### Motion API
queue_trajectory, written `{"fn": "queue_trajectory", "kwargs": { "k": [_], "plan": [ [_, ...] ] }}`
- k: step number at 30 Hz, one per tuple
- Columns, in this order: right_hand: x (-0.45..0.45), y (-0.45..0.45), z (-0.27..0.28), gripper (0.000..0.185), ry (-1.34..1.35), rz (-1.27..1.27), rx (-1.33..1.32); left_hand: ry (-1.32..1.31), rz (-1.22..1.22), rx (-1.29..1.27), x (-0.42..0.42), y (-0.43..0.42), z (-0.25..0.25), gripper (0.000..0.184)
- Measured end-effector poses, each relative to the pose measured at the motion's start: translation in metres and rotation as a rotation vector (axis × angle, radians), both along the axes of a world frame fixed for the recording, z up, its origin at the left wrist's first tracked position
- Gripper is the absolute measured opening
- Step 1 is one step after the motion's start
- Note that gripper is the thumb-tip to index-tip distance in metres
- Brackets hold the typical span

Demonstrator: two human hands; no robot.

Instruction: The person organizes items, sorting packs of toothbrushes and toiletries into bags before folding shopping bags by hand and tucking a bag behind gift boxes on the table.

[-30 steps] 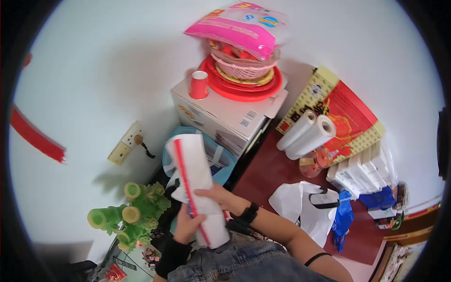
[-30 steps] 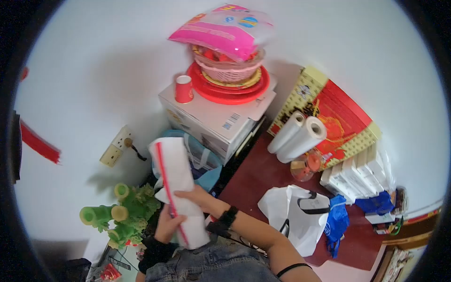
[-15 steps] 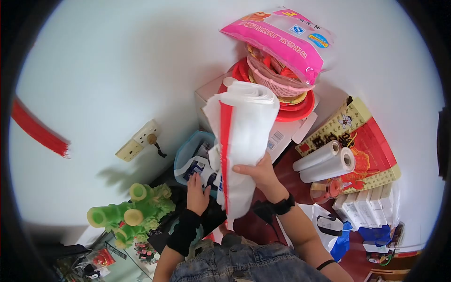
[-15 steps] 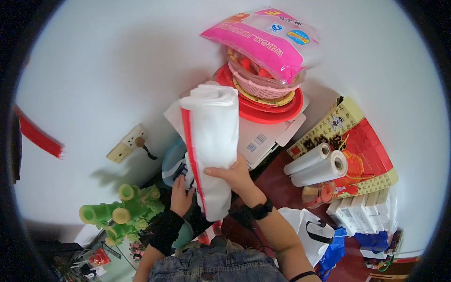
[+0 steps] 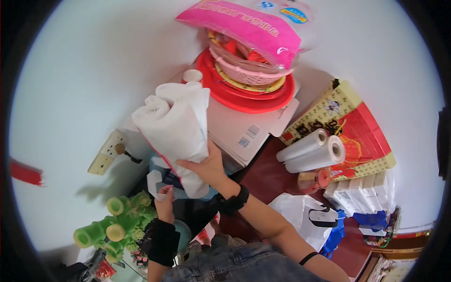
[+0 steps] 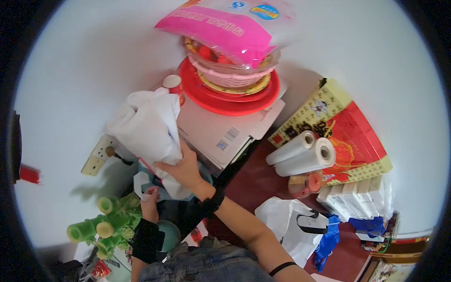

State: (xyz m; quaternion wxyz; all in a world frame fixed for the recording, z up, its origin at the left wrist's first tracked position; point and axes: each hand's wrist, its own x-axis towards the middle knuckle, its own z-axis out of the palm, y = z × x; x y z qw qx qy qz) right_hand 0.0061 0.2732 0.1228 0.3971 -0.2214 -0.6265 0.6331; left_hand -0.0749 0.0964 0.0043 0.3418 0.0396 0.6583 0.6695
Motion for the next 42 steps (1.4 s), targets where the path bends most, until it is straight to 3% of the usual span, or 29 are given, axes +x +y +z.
{"fn": "queue_trajectory", "kwargs": {
  "k": [3,6,8,9,11,14,18,20,24,27,29,33,42],
  "plan": [
    [-0.013,0.000,-0.006,0.062,-0.001,0.009,0.064,-0.049,0.042,0.068,0.010,-0.008,0.009,0.016],
    [-0.022,-0.003,-0.033,0.067,-0.073,0.012,0.088,-0.019,0.020,0.133,0.007,-0.019,0.008,0.033],
    [-0.021,-0.011,-0.060,0.073,-0.359,-0.003,0.292,-0.008,0.046,0.195,0.007,-0.018,0.019,0.040],
    [-0.019,-0.014,-0.073,0.073,-0.358,0.009,0.295,-0.011,0.049,0.192,0.006,-0.017,0.028,0.043],
    [-0.011,-0.019,-0.094,0.075,-0.744,0.113,0.394,-0.016,0.057,0.189,0.001,-0.015,0.031,0.047],
    [-0.004,-0.025,-0.111,0.071,-0.912,0.199,0.438,0.103,0.062,0.235,-0.007,-0.015,0.022,0.048],
    [-0.006,-0.034,-0.118,0.069,-0.824,0.186,0.439,0.162,-0.029,0.148,-0.002,-0.016,0.026,0.049],
    [-0.011,-0.040,-0.109,0.067,-0.507,0.055,0.414,0.205,-0.044,0.111,0.001,-0.016,0.027,0.050],
    [-0.017,-0.044,-0.104,0.067,-0.373,-0.019,0.312,0.210,0.046,0.099,-0.005,-0.020,0.020,0.051],
    [-0.006,-0.045,-0.128,0.065,-0.493,0.053,0.469,0.090,0.078,0.206,-0.020,-0.016,0.034,0.048],
    [0.003,-0.040,-0.137,0.064,-0.651,0.164,0.579,0.249,0.030,0.143,-0.025,-0.011,0.041,0.048],
    [0.005,-0.035,-0.143,0.059,-0.616,0.187,0.624,0.548,-0.069,-0.006,-0.023,-0.007,0.044,0.048],
    [-0.006,-0.025,-0.151,0.057,-0.897,0.229,0.618,0.635,-0.125,0.026,-0.018,-0.008,0.044,0.045]
  ]
}}
